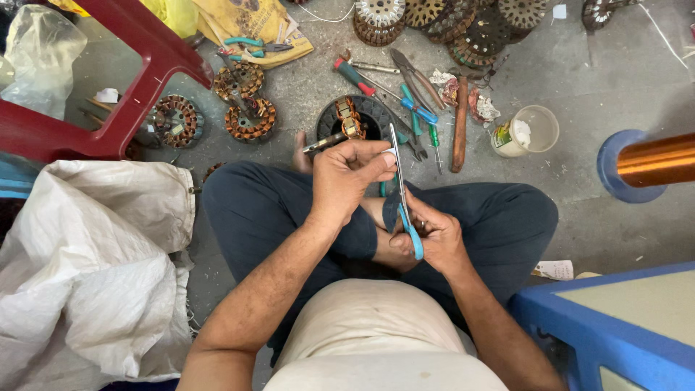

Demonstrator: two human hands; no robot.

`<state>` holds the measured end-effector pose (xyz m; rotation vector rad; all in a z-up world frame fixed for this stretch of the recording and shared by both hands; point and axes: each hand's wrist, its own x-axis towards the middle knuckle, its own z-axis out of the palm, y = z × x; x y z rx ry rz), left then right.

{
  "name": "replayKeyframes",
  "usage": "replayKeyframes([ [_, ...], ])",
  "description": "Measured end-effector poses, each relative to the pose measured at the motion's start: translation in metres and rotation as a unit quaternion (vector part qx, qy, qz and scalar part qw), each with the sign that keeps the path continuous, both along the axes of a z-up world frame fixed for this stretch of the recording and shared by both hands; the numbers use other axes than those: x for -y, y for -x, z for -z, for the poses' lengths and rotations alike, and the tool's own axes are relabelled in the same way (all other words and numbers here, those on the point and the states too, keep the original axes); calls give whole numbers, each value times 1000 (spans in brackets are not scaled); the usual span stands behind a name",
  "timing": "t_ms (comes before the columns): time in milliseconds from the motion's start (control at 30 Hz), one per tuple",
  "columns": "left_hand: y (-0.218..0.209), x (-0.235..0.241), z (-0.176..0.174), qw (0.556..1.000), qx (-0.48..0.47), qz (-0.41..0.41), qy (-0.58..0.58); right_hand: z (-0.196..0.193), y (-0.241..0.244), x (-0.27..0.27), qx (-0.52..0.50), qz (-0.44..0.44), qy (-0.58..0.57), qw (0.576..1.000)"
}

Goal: The person works on motor stators by hand, using a screwdriver to press insulation or wires into slots, cutting small pieces of white material with scissors, and fitting the cut pieces into the stator slots.

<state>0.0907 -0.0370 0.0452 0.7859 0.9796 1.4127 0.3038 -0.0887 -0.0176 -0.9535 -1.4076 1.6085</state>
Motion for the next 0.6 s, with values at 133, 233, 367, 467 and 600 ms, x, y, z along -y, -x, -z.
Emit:
replayKeyframes([
  [133, -1, 2, 1, 1000, -9, -2, 1, 0, -3, -15, -11, 28, 34, 999],
  [233, 0, 5, 0, 999, 1, -2, -32, 0, -10, -24, -47, 19, 40, 998],
  [367, 3, 6, -1, 998, 15, -3, -67, 3, -11, -22, -86, -40, 25, 995],
  [467, 4, 5, -1, 999, 30, -8, -33, 3, -8, -17, -86, -54, 49, 994],
  [600, 5, 3, 0, 1000, 21, -5, -16, 0, -6, -14, -87, -50, 48, 994],
])
